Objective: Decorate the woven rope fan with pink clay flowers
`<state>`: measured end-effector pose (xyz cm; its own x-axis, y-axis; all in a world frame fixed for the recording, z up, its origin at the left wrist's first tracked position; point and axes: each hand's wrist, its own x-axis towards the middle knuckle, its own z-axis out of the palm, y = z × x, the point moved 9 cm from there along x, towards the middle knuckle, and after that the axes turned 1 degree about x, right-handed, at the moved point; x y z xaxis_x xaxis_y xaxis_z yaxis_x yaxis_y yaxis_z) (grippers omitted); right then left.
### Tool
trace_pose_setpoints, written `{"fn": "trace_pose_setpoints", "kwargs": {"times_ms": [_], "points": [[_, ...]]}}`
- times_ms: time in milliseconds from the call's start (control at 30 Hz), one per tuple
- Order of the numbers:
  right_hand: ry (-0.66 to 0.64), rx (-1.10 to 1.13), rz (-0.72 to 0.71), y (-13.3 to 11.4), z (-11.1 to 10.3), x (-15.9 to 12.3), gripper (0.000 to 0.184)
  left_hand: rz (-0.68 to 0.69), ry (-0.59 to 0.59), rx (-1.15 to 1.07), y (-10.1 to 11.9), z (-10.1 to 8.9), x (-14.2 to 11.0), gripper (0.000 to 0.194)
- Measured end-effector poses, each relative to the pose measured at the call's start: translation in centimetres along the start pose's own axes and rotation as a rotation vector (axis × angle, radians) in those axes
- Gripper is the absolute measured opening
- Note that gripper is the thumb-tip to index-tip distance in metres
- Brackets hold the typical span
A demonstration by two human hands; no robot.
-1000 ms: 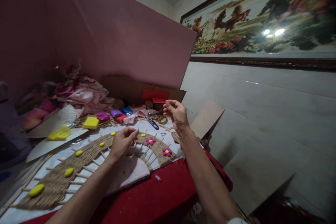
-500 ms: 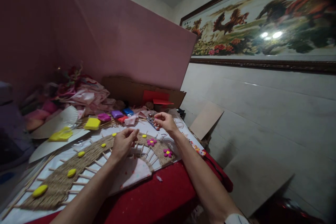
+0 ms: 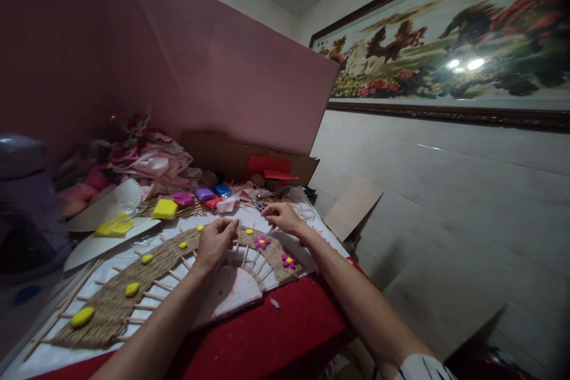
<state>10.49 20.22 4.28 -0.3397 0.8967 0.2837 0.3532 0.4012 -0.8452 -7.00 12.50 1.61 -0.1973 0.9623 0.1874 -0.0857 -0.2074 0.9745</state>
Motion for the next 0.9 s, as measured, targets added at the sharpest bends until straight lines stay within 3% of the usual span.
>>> {"fn": "trace_pose_setpoints", "kwargs": {"times_ms": [333,567,900], "points": [[-0.026,-0.241,-0.084,0.3,1.1,0.3,0.007,-0.012,0.002,0.013,0.0,0.1,0.0,0.037],[-0.115,-0.368,-0.055,1.0,2.8,0.3,0.007,-0.016,0.002,0.038,-0.4,-0.1,0.0,0.036],[-0.171,-0.490,-0.046,0.9,3.3,0.2,0.007,-0.010,0.002,0.058,-0.4,-0.1,0.2,0.034]]}}
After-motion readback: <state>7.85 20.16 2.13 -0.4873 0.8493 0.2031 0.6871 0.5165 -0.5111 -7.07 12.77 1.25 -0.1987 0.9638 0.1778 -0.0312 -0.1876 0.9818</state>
